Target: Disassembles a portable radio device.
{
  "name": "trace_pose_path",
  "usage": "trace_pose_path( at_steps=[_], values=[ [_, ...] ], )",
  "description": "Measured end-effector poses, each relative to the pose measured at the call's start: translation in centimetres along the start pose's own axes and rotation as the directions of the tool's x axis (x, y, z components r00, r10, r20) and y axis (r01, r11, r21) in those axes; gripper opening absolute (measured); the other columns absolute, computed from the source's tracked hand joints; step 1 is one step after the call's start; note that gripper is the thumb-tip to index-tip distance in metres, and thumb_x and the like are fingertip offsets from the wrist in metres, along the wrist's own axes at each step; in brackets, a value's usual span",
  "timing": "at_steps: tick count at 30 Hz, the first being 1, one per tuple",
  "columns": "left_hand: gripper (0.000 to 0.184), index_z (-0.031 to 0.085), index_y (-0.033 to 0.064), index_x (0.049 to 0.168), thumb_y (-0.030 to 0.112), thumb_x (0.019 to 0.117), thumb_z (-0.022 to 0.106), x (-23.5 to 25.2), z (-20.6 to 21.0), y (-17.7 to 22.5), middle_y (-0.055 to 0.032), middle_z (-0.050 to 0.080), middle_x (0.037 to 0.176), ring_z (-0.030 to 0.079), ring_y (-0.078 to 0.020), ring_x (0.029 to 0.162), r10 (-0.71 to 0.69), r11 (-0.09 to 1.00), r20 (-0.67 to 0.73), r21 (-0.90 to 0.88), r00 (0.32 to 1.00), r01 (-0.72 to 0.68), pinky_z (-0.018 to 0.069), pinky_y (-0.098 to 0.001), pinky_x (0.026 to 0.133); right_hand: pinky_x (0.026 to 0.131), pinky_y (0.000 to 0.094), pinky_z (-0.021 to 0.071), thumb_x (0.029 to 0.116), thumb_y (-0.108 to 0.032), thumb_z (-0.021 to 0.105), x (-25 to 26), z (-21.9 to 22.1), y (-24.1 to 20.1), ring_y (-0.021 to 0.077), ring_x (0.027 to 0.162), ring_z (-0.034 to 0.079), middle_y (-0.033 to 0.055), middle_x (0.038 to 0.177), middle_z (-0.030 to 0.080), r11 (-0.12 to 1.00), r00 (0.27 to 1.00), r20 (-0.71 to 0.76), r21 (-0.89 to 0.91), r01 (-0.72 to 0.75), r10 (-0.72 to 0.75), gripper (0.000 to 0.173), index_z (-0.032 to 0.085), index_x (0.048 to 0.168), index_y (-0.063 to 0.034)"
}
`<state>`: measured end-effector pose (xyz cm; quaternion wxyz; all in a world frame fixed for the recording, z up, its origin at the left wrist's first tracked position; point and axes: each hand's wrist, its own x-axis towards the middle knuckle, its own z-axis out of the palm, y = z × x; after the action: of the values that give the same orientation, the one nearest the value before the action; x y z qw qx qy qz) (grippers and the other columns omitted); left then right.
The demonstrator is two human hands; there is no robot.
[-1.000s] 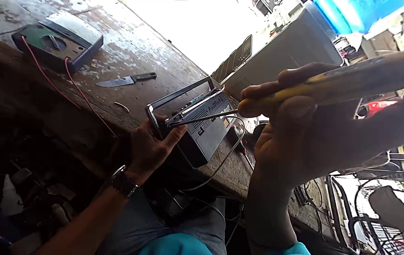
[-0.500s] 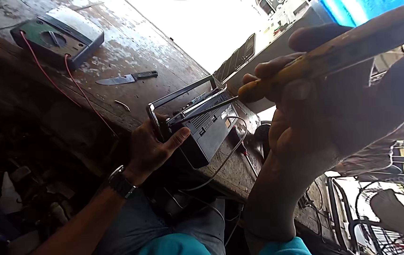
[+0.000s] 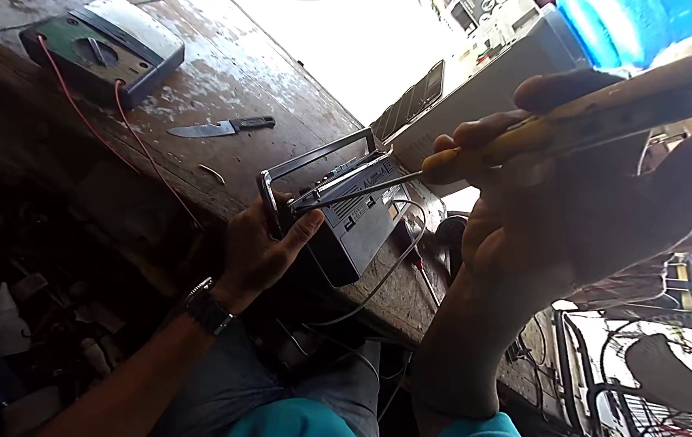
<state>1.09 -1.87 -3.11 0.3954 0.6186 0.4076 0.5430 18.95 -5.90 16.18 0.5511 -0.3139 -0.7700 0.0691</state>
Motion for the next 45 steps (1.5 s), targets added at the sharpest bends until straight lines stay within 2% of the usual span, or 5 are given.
trace_pose_path(
  at_steps=[22, 28, 32, 38, 45],
  values=[
    [0.054, 0.068, 0.0155, 0.114, 0.065, 0.0926, 0.061, 0.1, -0.1, -0.1, 0.0043, 0.07, 0.09, 0.066, -0.0061, 0.077, 0.003, 1.0, 0.006, 0.023, 1.0, -0.003, 0.0549, -0.0329, 0.066, 0.086, 0.0605, 0.0631, 0.0941, 0.003, 0.062, 1.8, 0.7, 0.8, 0.0467, 0.1, 0.07, 0.0262, 0.127, 0.059, 0.991, 0.999, 0.035, 0.129, -0.023, 0.018, 0.067, 0.02, 0.146, -0.001],
    [0.068, 0.066, 0.0143, 0.118, 0.071, 0.081, 0.068, 0.0, -0.2, -0.2, 0.0027, 0.071, 0.096, 0.068, -0.0072, 0.084, 0.022, 0.996, 0.04, 0.083, 0.999, -0.025, 0.0565, -0.0346, 0.07, 0.08, 0.0346, 0.0639, 0.0878, -0.018, 0.082, 2.4, 1.6, 1.0, 0.0123, 0.09, 0.069, 0.0038, 0.112, 0.064, 0.961, 0.981, -0.079, -0.232, 0.152, -0.174, 0.076, 0.031, 0.138, 0.0075],
    [0.076, 0.065, 0.0159, 0.119, 0.074, 0.071, 0.076, 0.0, -0.5, -0.1, 0.0045, 0.071, 0.099, 0.068, -0.0054, 0.087, -0.003, 0.996, 0.067, 0.084, 0.998, -0.003, 0.0581, -0.033, 0.073, 0.088, 0.0606, 0.0627, 0.1001, -0.002, 0.059, 2.7, 1.3, 0.5, 0.0473, 0.115, 0.066, 0.0268, 0.13, 0.061, 0.995, 1.0, 0.001, 0.096, 0.021, -0.022, 0.05, 0.03, 0.14, 0.0064],
    [0.075, 0.064, 0.0158, 0.118, 0.075, 0.0738, 0.072, 0.2, -0.6, -0.1, 0.0043, 0.071, 0.097, 0.068, -0.0056, 0.086, 0.006, 0.995, 0.082, 0.097, 0.997, -0.014, 0.0566, -0.033, 0.072, 0.08, 0.0358, 0.0646, 0.0802, -0.011, 0.087, 3.0, 1.7, 0.4, 0.016, 0.092, 0.07, 0.0062, 0.109, 0.065, 0.971, 0.965, -0.169, -0.163, 0.173, -0.2, 0.067, 0.039, 0.125, 0.0014],
    [0.072, 0.064, 0.0152, 0.119, 0.072, 0.0751, 0.074, 0.2, -0.7, -0.1, 0.0052, 0.071, 0.096, 0.068, -0.0043, 0.086, 0.015, 0.997, 0.092, 0.078, 0.996, -0.022, 0.0576, -0.0307, 0.073, 0.093, 0.0599, 0.0602, 0.1017, -0.004, 0.056, 2.8, 0.9, -0.6, 0.0408, 0.108, 0.068, 0.0189, 0.114, 0.064, 0.956, 0.996, -0.077, 0.292, -0.022, 0.046, 0.018, 0.047, 0.117, -0.0037]
  ],
)
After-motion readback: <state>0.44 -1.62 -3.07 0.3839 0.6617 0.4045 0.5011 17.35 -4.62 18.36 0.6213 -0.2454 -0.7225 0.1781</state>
